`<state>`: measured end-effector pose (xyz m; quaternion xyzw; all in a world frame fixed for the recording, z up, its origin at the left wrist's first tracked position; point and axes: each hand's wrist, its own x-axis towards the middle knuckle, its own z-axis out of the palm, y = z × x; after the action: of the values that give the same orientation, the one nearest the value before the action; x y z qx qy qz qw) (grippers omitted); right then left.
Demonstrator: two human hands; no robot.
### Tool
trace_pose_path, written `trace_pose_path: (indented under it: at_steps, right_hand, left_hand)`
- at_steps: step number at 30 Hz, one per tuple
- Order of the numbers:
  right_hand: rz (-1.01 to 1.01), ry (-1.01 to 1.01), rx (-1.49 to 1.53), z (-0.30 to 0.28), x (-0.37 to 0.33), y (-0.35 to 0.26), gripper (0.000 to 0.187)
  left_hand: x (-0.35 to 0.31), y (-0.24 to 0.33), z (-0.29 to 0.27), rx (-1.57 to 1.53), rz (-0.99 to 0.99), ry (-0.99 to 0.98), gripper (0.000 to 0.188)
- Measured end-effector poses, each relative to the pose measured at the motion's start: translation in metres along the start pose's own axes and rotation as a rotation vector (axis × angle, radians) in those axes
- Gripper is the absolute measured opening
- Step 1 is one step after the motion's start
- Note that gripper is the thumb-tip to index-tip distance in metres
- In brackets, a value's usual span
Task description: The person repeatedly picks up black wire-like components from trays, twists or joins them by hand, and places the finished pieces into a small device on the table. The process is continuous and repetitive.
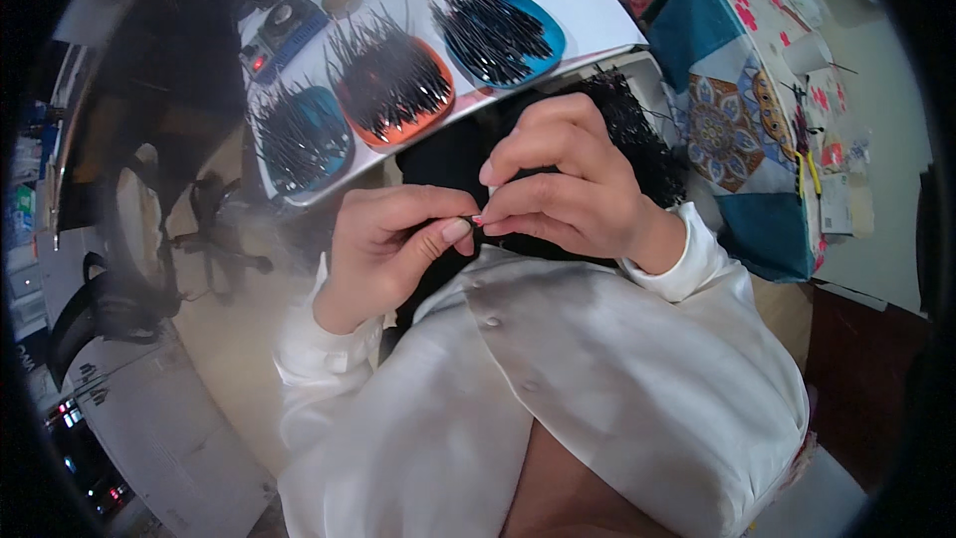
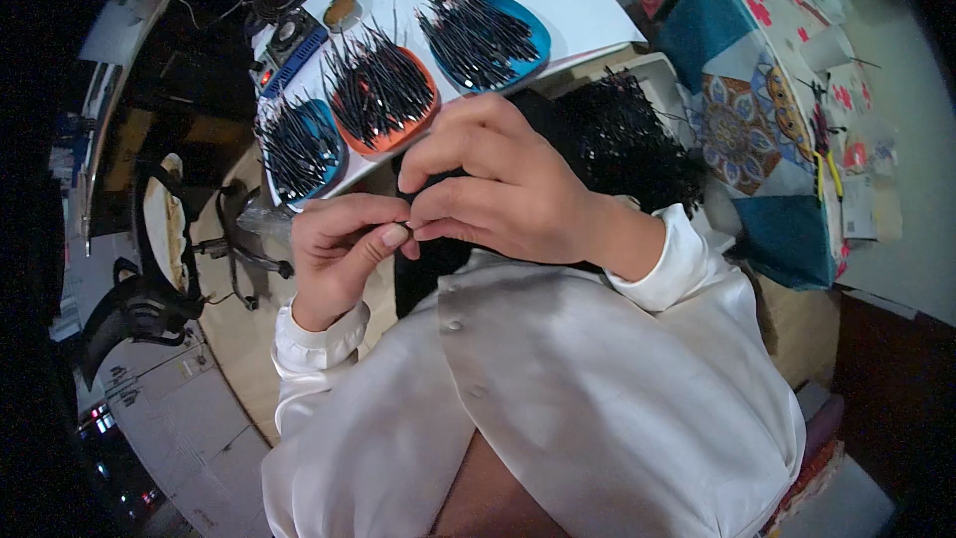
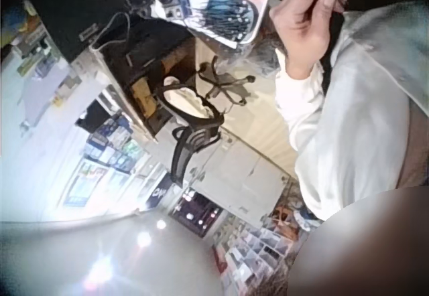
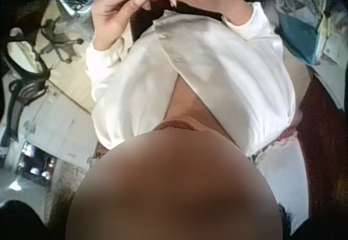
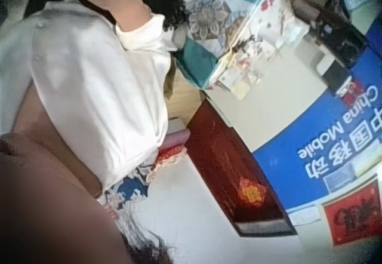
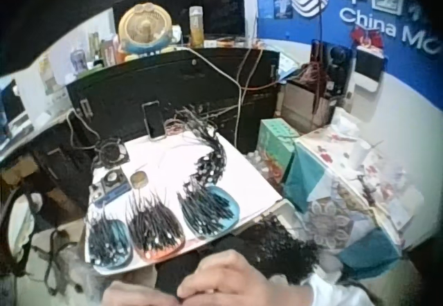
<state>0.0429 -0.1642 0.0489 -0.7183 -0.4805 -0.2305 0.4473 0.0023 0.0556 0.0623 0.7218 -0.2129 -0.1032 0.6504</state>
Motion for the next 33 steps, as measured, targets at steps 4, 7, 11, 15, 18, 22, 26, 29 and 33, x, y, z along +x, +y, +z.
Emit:
trace_pose_path:
  at_steps: [4, 7, 11, 15, 18, 22, 26, 29, 33]
  right_hand:
    - [-0.093, 0.133, 0.035, 0.018, 0.007, 0.011, 0.025]
    - [-0.045, 0.109, 0.035, 0.021, 0.011, 0.022, 0.026]
    - [0.200, 0.082, 0.065, 0.013, 0.010, 0.040, 0.041]
    - [0.257, 0.055, 0.213, 0.029, -0.009, 0.064, 0.038]
    - [0.299, -0.067, 0.241, 0.061, -0.031, 0.075, 0.027]
    - [0.247, -0.103, 0.208, 0.087, -0.055, 0.086, 0.028]
    - [0.325, -0.218, 0.239, 0.091, -0.063, 0.093, 0.024]
    - [0.431, -0.214, 0.279, 0.090, -0.061, 0.097, 0.022]
    - [0.502, -0.197, 0.350, 0.089, -0.058, 0.102, 0.022]
  left_hand:
    - [0.013, 0.006, -0.013, 0.013, -0.050, -0.032, 0.011]
    - [0.026, 0.015, -0.024, 0.100, -0.090, -0.059, 0.010]
    - [0.048, 0.031, -0.049, 0.152, -0.141, 0.174, 0.009]
    - [0.105, 0.012, -0.112, 0.551, -0.022, 0.336, 0.012]
    - [0.164, -0.036, -0.157, 0.924, 0.041, 0.237, 0.013]
    - [0.210, -0.095, -0.195, 1.252, -0.029, 0.161, 0.011]
    - [0.237, -0.128, -0.221, 1.401, -0.073, 0.102, 0.012]
    - [0.249, -0.142, -0.230, 1.448, -0.141, 0.051, 0.012]
    - [0.259, -0.151, -0.232, 1.503, -0.190, -0.008, 0.013]
